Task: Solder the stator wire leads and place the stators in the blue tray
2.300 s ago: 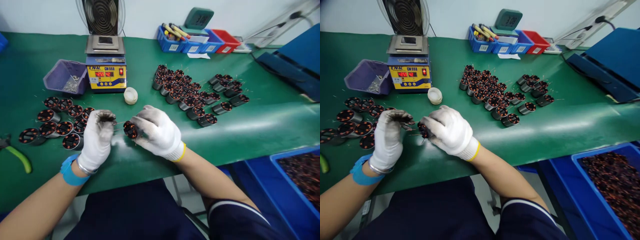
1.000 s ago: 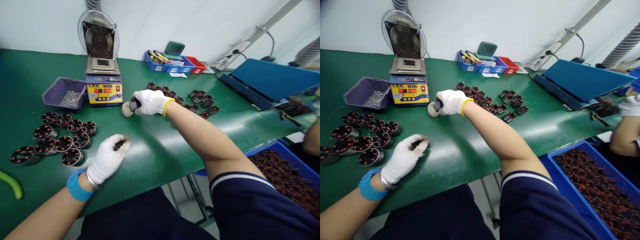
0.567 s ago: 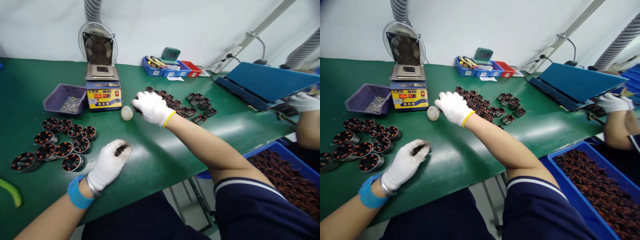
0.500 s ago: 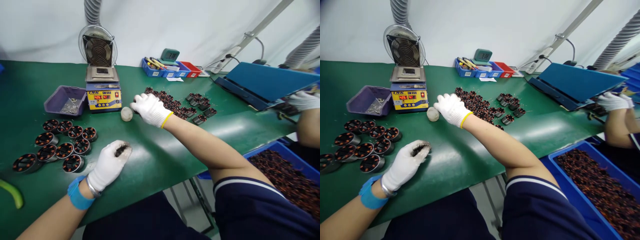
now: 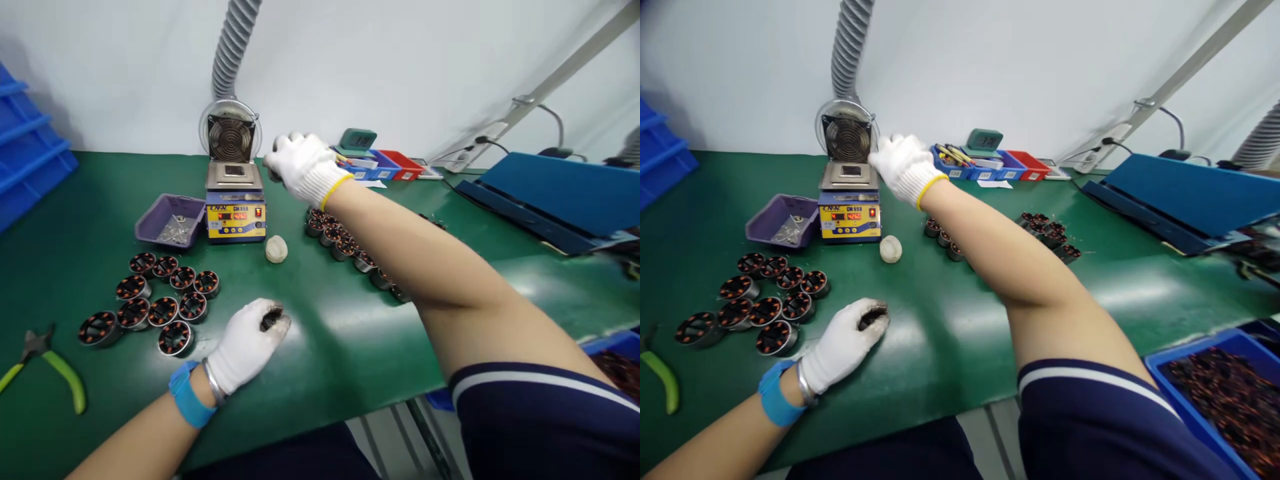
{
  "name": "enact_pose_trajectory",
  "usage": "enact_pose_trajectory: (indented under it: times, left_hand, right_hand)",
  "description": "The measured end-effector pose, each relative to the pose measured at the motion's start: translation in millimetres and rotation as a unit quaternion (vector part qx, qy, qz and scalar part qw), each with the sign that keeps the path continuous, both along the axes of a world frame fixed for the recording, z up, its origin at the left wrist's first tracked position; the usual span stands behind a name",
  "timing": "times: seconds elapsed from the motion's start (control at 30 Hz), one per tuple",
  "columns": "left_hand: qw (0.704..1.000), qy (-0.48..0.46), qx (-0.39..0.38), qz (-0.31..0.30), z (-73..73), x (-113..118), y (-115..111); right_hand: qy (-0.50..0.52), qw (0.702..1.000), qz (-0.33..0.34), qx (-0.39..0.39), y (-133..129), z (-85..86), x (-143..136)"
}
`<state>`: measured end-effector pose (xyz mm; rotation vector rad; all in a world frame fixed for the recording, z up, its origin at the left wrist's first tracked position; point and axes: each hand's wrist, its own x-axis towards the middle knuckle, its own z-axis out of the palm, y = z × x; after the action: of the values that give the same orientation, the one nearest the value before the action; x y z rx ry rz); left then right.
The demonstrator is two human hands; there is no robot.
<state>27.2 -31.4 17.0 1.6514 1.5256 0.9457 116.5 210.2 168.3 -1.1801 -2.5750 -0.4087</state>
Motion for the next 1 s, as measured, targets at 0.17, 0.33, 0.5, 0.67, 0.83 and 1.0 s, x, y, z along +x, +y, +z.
enact_pose_trajectory:
  times: [0.17, 0.33, 0.5, 0.67, 0.83, 1.0]
  left_hand:
    - [0.999, 0.028, -0.009, -0.022, -3.2, -2.4, 0.2]
    - [0.996, 0.079, 0.010, -0.036, -5.7, -2.7, 0.8]
    - [0.992, 0.123, 0.036, -0.006, -5.7, -3.7, 4.1]
    - [0.989, 0.146, 0.033, 0.014, -6.0, -4.2, 6.8]
    - [0.987, 0.156, 0.026, 0.005, -6.3, -4.3, 7.3]
    - [0.986, 0.163, 0.022, -0.001, -3.8, -5.1, 6.1]
  right_hand:
    - [-0.103, 0.991, -0.087, 0.022, 40.8, 29.1, -74.5]
    - [-0.128, 0.991, -0.030, 0.006, 43.2, 15.2, -101.6]
    - [-0.116, 0.992, -0.034, -0.027, 49.8, 16.1, -93.8]
    - [-0.063, 0.993, -0.083, -0.063, 61.6, 28.0, -82.2]
    - [0.037, 0.985, -0.092, -0.143, 66.0, 15.1, -90.7]
    - [0.081, 0.981, -0.092, -0.150, 58.8, 22.0, -88.2]
